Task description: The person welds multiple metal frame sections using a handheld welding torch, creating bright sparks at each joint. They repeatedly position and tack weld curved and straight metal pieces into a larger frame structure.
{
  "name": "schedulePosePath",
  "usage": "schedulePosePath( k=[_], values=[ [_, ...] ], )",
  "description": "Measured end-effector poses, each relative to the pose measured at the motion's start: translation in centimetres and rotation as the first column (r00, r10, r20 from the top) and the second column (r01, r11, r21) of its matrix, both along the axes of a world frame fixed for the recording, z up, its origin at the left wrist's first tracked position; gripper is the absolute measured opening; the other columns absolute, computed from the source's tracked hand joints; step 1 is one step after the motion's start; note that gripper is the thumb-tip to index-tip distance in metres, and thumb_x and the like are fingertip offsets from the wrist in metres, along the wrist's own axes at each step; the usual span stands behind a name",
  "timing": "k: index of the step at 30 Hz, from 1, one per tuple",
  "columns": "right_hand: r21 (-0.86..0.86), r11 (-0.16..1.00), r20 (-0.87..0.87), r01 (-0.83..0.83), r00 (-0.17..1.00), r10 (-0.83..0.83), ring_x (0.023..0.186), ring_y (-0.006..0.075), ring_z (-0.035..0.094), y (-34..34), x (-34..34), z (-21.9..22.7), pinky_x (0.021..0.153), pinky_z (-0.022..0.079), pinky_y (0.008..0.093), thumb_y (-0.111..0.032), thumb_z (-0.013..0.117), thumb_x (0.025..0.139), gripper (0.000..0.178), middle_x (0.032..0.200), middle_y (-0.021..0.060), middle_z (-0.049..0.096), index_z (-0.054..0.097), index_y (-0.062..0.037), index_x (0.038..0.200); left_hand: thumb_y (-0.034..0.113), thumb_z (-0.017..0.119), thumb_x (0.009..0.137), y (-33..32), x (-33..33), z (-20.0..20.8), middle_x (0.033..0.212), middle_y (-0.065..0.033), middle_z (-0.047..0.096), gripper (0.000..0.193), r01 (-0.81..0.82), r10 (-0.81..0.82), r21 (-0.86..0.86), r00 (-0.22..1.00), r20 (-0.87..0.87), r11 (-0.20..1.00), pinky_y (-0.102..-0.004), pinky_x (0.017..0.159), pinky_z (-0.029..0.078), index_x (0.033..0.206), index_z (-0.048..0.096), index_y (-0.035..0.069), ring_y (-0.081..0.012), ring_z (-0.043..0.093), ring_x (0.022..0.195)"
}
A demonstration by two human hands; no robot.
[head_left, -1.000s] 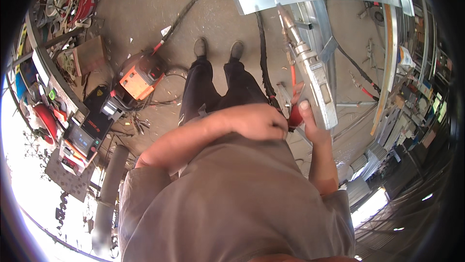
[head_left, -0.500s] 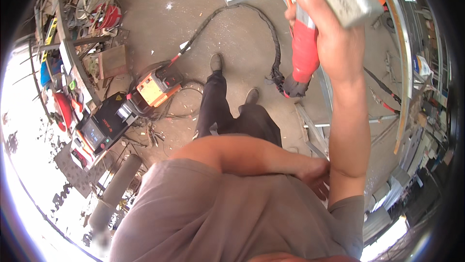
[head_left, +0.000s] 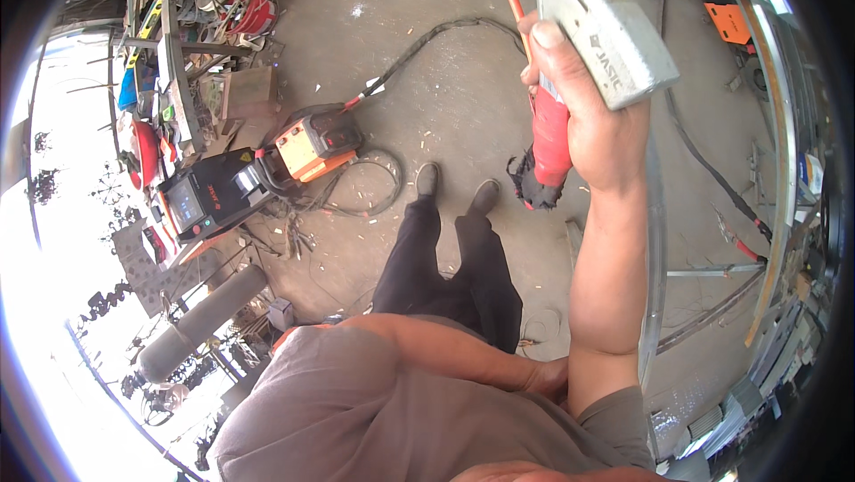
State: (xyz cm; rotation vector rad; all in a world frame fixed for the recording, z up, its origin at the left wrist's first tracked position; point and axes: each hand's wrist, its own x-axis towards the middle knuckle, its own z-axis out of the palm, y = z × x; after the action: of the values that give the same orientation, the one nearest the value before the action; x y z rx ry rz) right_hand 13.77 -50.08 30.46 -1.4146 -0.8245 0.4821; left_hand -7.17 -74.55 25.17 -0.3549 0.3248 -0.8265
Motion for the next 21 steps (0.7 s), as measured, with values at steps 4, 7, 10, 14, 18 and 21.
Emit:
schedulePosePath(
  k=[4, 7, 10, 14, 18, 21],
  values=[
    [0.003, 1.000, -0.064, 0.022, 0.998, -0.021, 0.073, 0.0141, 0.063, -1.2, -0.4, -3.2, 0.069, 0.054, 0.0319, -0.026, 0.068, 0.100, 0.031, 0.092, 0.0052, 0.071, 0.072, 0.0030, 0.112, 0.074, 0.044, 0.097, -1.1, -0.4, -2.4, 0.147, -0.0089, 0.059, 0.080, -0.104, 0.079, -0.221, 0.990, -0.119, 0.970, -0.0485, 0.108, 0.047, 0.142, 0.058, 0.010, -0.0285, 0.057, 0.132],
    [-0.028, 0.998, -0.104, -0.049, 0.994, 0.045, 0.077, 0.0133, 0.064, -2.1, -0.3, -6.1, 0.070, 0.053, 0.0310, -0.026, 0.066, 0.101, 0.034, 0.102, 0.0053, 0.071, 0.069, 0.0027, 0.119, 0.066, 0.047, 0.100, -0.8, -1.0, -5.8, 0.126, -0.0083, 0.067, 0.064, 0.207, -0.247, -0.168, 0.930, -0.271, 0.964, -0.0406, 0.091, 0.053, 0.125, 0.065, 0.009, -0.0225, 0.064, 0.109],
    [-0.076, 0.994, -0.222, -0.072, 0.973, 0.054, 0.081, 0.0125, 0.064, -3.8, -1.8, -9.9, 0.072, 0.053, 0.0300, -0.028, 0.065, 0.102, 0.039, 0.109, 0.0052, 0.069, 0.065, 0.0023, 0.126, 0.052, 0.053, 0.103, 3.5, -3.1, -9.4, 0.091, -0.0057, 0.069, 0.044, -0.042, 0.088, -0.628, 0.995, 0.043, 0.777, -0.0303, 0.066, 0.052, 0.099, 0.068, 0.011, -0.0139, 0.062, 0.073],
    [-0.046, 0.998, -0.296, -0.031, 0.955, 0.016, 0.084, 0.0126, 0.064, -4.6, -4.3, -16.5, 0.074, 0.053, 0.0302, -0.028, 0.065, 0.103, 0.037, 0.107, 0.0055, 0.067, 0.064, 0.0013, 0.126, 0.024, 0.062, 0.095, 16.7, -4.3, -13.5, 0.075, -0.0008, 0.059, 0.014, -0.098, 0.340, 0.855, 0.936, -0.094, 0.509, -0.0258, 0.056, 0.042, 0.092, 0.062, 0.010, -0.0101, 0.054, 0.064],
    [-0.060, 0.998, -0.281, -0.024, 0.960, 0.006, 0.097, 0.0161, 0.067, -2.9, -6.5, -22.0, 0.087, 0.056, 0.0328, -0.019, 0.078, 0.094, 0.066, 0.113, 0.0109, 0.070, 0.048, 0.0044, 0.148, 0.041, 0.054, 0.110, 26.9, -1.0, -17.2, 0.130, -0.0115, 0.059, 0.053, -0.057, 0.407, 0.918, 0.884, 0.230, -0.394, -0.0353, 0.101, 0.047, 0.144, 0.047, 0.002, -0.0202, 0.057, 0.118],
    [0.076, 0.997, -0.177, -0.022, 0.984, 0.036, 0.092, 0.0164, 0.070, -0.7, -7.4, -24.5, 0.084, 0.058, 0.0330, -0.016, 0.077, 0.094, 0.064, 0.110, 0.0111, 0.070, 0.047, 0.0059, 0.147, 0.057, 0.042, 0.110, 29.4, 0.8, -18.5, 0.137, -0.0092, 0.053, 0.077, -0.370, 0.525, 0.928, 0.782, 0.336, -0.043, -0.0355, 0.099, 0.046, 0.165, 0.021, 0.006, -0.0200, 0.054, 0.114]
  ],
)
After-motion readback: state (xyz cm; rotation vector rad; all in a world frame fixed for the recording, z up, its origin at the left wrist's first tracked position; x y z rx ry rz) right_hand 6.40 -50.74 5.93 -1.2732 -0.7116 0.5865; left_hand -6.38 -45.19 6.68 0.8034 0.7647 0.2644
